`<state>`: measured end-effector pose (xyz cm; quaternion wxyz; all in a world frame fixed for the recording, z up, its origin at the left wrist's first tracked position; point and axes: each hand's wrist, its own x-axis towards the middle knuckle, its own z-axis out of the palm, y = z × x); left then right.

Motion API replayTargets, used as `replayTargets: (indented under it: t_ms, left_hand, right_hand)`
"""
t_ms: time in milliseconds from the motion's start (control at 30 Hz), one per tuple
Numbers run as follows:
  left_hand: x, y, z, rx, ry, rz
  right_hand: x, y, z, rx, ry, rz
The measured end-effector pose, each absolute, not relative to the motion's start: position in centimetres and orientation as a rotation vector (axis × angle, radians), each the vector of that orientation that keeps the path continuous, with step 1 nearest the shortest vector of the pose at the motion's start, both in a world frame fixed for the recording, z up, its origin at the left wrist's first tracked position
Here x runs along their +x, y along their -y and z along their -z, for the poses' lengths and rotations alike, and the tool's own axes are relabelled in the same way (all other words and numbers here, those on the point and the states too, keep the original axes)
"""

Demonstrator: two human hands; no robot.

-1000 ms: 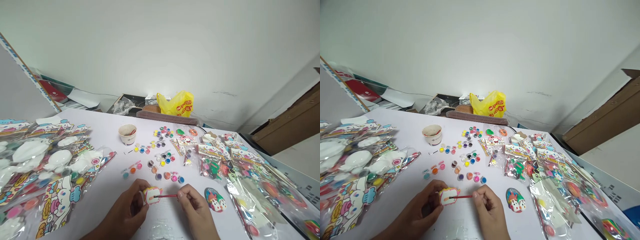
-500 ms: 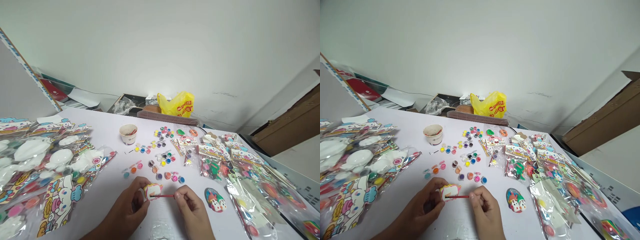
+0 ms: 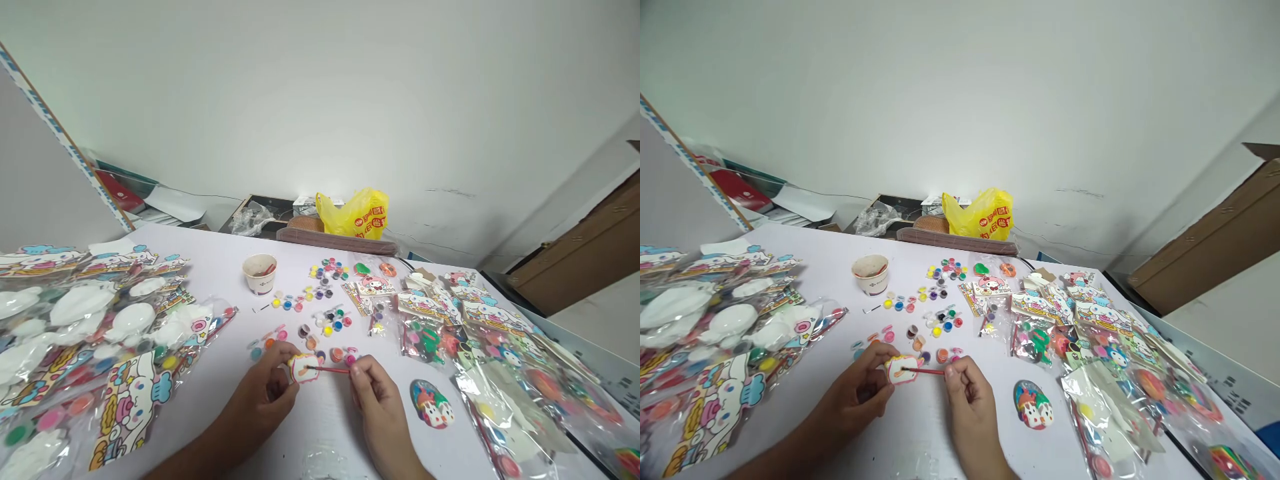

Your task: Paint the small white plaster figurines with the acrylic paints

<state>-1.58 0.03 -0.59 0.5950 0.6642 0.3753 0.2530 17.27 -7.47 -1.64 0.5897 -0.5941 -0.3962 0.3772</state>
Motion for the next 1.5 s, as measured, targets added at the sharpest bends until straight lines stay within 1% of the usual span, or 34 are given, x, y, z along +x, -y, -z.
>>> replayTargets:
  t_ms: [167, 400, 833, 1267, 1500]
  left_hand:
    - [-1.4, 0.1, 0.7, 1.537, -0.873, -0.596]
    - [-1.6, 0.4, 0.5, 1.525, -0.885, -0.600]
    - [-1.7, 0.4, 0.3, 1.524, -0.885, -0.615]
    - [-1.7, 0.3, 0.3, 1.548, -0.890, -0.571]
    - [-1.8, 0.4, 0.3, 1.548, -0.890, -0.572]
  right_hand:
    - [16.6, 7.5, 1.0, -1.375, 0.920, -0.907]
    - [16.5, 7.9, 0.4, -1.428, 0.967, -0.833]
    - [16.8, 8.2, 0.8, -1.433, 0.993, -0.828]
    - [16.9, 8.2, 0.8, -1.417, 0.975, -0.903]
    - [17.2, 8.2, 0.8, -1.427, 0.938, -0.868]
